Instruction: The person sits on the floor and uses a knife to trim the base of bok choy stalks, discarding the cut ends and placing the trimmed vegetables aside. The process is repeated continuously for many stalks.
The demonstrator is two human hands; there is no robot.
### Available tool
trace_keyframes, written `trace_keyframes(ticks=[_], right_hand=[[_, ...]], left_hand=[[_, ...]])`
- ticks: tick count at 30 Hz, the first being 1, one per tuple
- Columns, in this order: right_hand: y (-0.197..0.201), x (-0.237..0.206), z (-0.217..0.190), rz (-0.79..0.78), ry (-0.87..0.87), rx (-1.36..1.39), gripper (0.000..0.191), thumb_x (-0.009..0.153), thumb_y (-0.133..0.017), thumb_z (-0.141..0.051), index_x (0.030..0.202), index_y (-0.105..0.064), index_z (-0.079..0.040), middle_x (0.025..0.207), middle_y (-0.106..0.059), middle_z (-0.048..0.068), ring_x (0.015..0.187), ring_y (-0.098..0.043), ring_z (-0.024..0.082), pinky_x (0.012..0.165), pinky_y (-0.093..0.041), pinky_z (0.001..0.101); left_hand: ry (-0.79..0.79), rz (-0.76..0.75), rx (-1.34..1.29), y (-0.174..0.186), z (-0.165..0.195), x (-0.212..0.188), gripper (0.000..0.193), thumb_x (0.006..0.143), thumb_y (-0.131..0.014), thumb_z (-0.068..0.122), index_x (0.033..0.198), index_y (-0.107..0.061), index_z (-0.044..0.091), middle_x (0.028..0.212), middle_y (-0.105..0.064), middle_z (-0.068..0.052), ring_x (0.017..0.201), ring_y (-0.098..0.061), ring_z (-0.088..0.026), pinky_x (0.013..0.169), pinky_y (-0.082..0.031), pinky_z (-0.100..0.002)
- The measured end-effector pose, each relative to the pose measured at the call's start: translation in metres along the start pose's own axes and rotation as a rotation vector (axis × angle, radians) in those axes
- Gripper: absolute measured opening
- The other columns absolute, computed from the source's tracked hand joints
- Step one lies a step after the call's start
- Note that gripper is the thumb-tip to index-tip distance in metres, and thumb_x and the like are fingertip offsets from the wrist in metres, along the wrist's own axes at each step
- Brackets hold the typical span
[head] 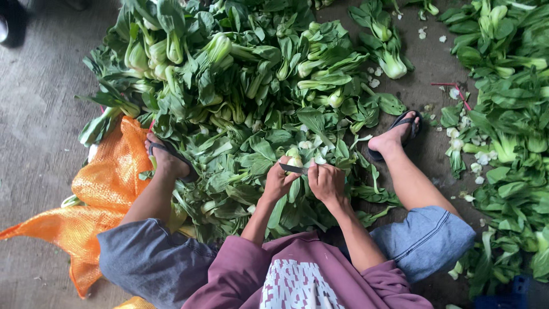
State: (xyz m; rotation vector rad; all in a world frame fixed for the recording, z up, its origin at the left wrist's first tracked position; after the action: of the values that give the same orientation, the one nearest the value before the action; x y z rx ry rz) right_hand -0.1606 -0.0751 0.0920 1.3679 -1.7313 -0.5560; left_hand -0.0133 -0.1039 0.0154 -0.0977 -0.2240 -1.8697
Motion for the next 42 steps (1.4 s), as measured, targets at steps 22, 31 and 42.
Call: trace_keyframes(ticks=[22,31,42], right_hand=[[-0.081,-0.042,0.122,-0.275,-0.593,1.082,0.052,0.081,-0.074,-0.055,0.107,-0.07,-0.011,0.105,-0.068,0.006,0.099,-0.065,0.018,0.089,-0.055,0.0313],[-0.024,-0.068,0.172,-0.072,-0.701,0.976,0.041,0.076,-0.078,-0.031,0.108,-0.07,-0.006,0.095,-0.072,0.001,0.087,-0.069,0.013,0.082,-0.055,0.0289],[0.019,0.0,0.039,-0.255,-0.127,0.223,0.043,0.068,-0.09,-0.025,0.096,-0.064,-0.003,0.089,-0.07,0.013,0.082,-0.071,0.032,0.073,-0.056,0.0415]], left_hand=[[0.401,0.077,0.077,-0.01,-0.082,-0.001,0.057,0.112,-0.036,0.045,0.13,-0.07,0.003,0.106,-0.075,-0.015,0.095,-0.07,-0.029,0.088,-0.053,-0.039],[0.338,0.182,0.804,0.0,-0.07,0.034,0.086,0.063,-0.092,0.052,0.113,-0.06,-0.009,0.116,-0.06,-0.039,0.096,-0.062,-0.051,0.074,-0.053,-0.053],[0.22,-0.067,-0.134,0.001,-0.019,0.042,0.066,0.074,-0.077,0.02,0.134,-0.052,0.006,0.12,-0.062,-0.011,0.111,-0.061,-0.024,0.097,-0.048,-0.036]])
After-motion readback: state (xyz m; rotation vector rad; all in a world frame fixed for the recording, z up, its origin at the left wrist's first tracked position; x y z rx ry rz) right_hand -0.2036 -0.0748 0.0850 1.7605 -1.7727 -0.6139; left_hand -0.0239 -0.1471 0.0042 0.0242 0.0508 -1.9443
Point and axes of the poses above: each hand's wrist, its own x-axis towards the middle knuckle, its own y-axis out of the back of the hand, z = x × y, the point moved 10 cm from there along x, towards the middle knuckle
